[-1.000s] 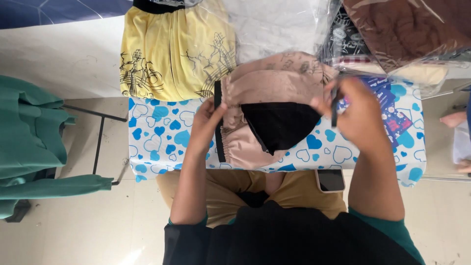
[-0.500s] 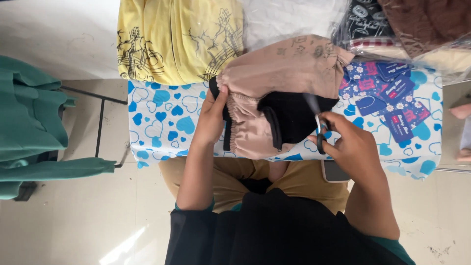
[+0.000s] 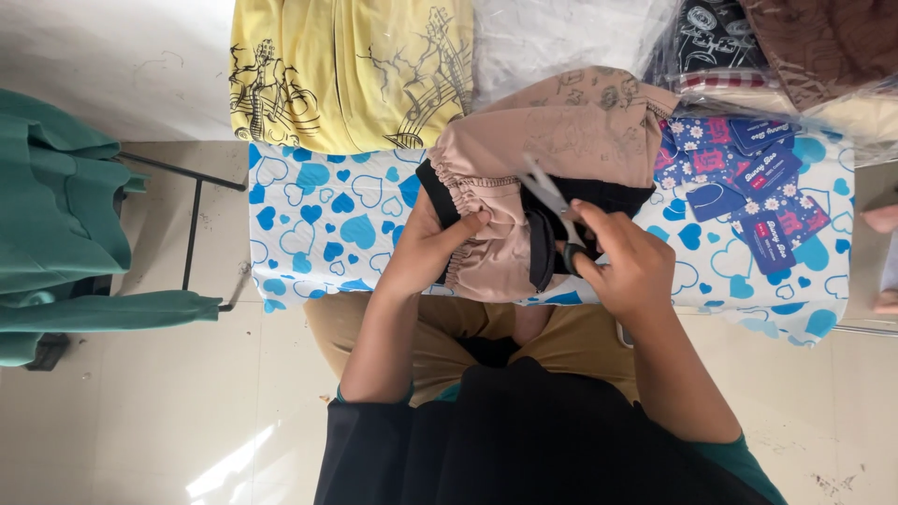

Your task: Trimming the hem of a beige skirt using a pair of scissors on a table.

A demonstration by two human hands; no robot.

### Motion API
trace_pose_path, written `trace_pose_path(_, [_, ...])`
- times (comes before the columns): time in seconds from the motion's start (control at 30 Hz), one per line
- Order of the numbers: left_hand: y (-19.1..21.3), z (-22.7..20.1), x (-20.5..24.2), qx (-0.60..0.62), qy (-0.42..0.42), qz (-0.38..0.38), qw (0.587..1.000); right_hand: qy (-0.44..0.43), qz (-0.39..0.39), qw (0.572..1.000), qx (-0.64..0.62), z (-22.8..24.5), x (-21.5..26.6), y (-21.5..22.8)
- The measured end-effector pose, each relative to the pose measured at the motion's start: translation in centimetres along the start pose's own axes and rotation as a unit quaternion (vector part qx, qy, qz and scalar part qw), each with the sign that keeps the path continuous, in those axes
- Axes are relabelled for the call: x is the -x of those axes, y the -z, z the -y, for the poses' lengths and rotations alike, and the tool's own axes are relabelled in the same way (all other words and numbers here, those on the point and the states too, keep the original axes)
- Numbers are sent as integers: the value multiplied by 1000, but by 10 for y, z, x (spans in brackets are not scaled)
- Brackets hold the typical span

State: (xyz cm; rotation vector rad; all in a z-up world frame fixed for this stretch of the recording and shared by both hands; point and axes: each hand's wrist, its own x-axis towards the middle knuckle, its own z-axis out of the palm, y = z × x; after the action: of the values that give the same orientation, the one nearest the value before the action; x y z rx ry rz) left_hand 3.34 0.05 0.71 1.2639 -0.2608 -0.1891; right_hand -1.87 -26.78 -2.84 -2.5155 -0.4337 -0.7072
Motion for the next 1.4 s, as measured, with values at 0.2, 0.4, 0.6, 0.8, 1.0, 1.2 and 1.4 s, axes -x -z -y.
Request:
trace_pose_path(0.2, [-11,-8,7,-64,8,-5,998,-17,-2,997,-70,14,-18,11])
trace_pose_path(0.4, [-28,-42,2,-106,5,-28,994,-42,25,986,-159,15,-25,29])
trace_pose_path(0.6, [-26,-31,5,-161,17,-55,985,-41,36,987,-151,17,-29,39])
trace_pose_path(0.8, [-51,-77,4,-265,33,-67,961,-47,80,987,-131,19,-25,35])
trace_pose_path(1.0, [-23,-35,8,-308,28,-138,941,-59,75,987,-130,16,-24,33])
trace_pose_path(1.2, [-22,-42,16,-333,-69,-111,934,-59,78,987,-130,17,-26,34])
trace_pose_path(1.4, [2,-3,14,-438,-150,-161,872,-59,74,987,-126,17,-23,33])
